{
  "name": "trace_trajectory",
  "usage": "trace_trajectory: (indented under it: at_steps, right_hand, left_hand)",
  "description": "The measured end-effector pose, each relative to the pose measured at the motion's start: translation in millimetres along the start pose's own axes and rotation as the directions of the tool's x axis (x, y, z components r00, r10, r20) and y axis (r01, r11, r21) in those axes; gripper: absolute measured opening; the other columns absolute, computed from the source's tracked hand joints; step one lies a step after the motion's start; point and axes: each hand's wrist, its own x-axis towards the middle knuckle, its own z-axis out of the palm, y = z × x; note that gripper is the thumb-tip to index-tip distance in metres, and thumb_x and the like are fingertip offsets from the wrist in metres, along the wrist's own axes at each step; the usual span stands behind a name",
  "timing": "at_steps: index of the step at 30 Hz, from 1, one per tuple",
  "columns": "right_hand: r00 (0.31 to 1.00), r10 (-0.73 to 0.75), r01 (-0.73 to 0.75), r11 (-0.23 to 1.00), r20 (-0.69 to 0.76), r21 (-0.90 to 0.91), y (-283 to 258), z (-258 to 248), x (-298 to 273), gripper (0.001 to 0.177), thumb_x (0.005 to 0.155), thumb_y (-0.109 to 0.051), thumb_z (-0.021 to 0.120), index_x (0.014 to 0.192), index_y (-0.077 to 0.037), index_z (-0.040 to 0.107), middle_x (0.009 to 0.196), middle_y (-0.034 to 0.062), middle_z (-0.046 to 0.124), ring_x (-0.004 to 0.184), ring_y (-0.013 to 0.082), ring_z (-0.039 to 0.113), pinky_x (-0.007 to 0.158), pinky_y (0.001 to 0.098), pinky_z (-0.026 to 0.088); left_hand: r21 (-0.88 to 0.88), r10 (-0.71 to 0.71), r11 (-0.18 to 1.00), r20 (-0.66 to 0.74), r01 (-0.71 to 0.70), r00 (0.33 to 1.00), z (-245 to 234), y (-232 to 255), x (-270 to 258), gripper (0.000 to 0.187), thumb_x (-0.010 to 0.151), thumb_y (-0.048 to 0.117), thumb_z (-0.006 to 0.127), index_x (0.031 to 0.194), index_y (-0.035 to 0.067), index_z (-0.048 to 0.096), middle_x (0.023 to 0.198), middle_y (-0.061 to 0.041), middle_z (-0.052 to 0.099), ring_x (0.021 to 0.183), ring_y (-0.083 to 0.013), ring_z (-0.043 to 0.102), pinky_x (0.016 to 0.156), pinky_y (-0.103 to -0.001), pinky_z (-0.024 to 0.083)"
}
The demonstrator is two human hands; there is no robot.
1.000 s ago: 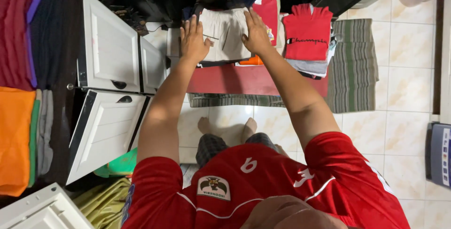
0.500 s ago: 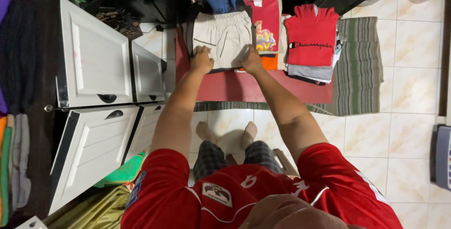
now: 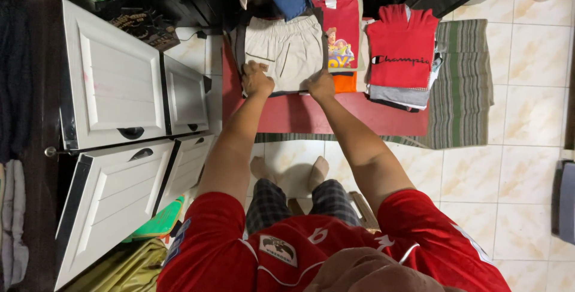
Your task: The person folds and places several pairs of shorts into a drawer. They handle maroon, green, orange, white, and dark gray shorts one at a time, folding each and stacking them inside the drawer.
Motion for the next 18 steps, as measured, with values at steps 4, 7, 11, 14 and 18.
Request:
trace_trajectory:
  at_steps: [4, 7, 11, 14, 18]
  right_hand:
    - [0.999, 0.001, -0.006, 0.996, -0.051, -0.088, 25, 20, 23, 0.050, 0.086, -0.037, 0.071, 0.116, 0.002, 0.061, 0.107, 0.0258, 0.064, 0.110, 0.0457, 0.067, 0.098, 0.0506, 0.055]
    - [0.994, -0.039, 0.027, 0.993, -0.100, -0.115, 15, 12, 19, 0.044, 0.088, -0.035, 0.066, 0.111, 0.003, 0.066, 0.104, 0.0241, 0.061, 0.107, 0.0458, 0.067, 0.095, 0.0495, 0.056]
    - [0.992, -0.006, 0.023, 0.991, -0.125, 0.135, -5, -5, 1, 0.035, 0.086, -0.031, 0.066, 0.099, 0.002, 0.071, 0.093, 0.0291, 0.067, 0.103, 0.0476, 0.067, 0.086, 0.0556, 0.054]
    - [0.990, 0.140, -0.100, 0.819, -0.028, 0.565, -12, -7, -9, 0.036, 0.090, -0.014, 0.070, 0.120, 0.001, 0.059, 0.113, 0.0284, 0.067, 0.110, 0.0414, 0.068, 0.081, 0.0472, 0.061]
    - [0.977, 0.179, -0.204, 0.612, 0.117, 0.764, -24, -12, -18, 0.051, 0.092, -0.017, 0.077, 0.132, 0.002, 0.052, 0.117, 0.0272, 0.063, 0.104, 0.0404, 0.070, 0.076, 0.0497, 0.065]
  left_hand:
    - [-0.064, -0.130, 0.990, -0.032, 0.127, 0.991, -10, -6, 3, 0.082, 0.094, 0.037, 0.063, 0.157, 0.009, 0.018, 0.145, -0.018, 0.042, 0.132, -0.0408, 0.052, 0.106, -0.052, 0.043]
    - [-0.141, -0.186, 0.973, 0.001, 0.184, 0.983, -11, -19, 13, 0.071, 0.094, 0.039, 0.060, 0.151, 0.009, 0.029, 0.139, -0.018, 0.053, 0.131, -0.0411, 0.054, 0.106, -0.052, 0.042]
    - [-0.190, -0.179, 0.965, 0.015, 0.178, 0.984, 17, -53, 57, 0.054, 0.092, 0.034, 0.063, 0.139, 0.009, 0.052, 0.128, -0.016, 0.066, 0.125, -0.0368, 0.063, 0.099, -0.049, 0.052]
    - [-0.256, -0.166, 0.953, 0.001, 0.161, 0.986, 0, -49, 40, 0.039, 0.094, 0.028, 0.059, 0.130, 0.014, 0.065, 0.120, -0.013, 0.071, 0.118, -0.0340, 0.067, 0.094, -0.047, 0.057]
    - [-0.187, -0.125, 0.976, -0.066, 0.110, 0.990, -3, -45, 29, 0.031, 0.093, 0.024, 0.056, 0.119, 0.016, 0.072, 0.121, -0.013, 0.070, 0.116, -0.0358, 0.068, 0.094, -0.047, 0.058]
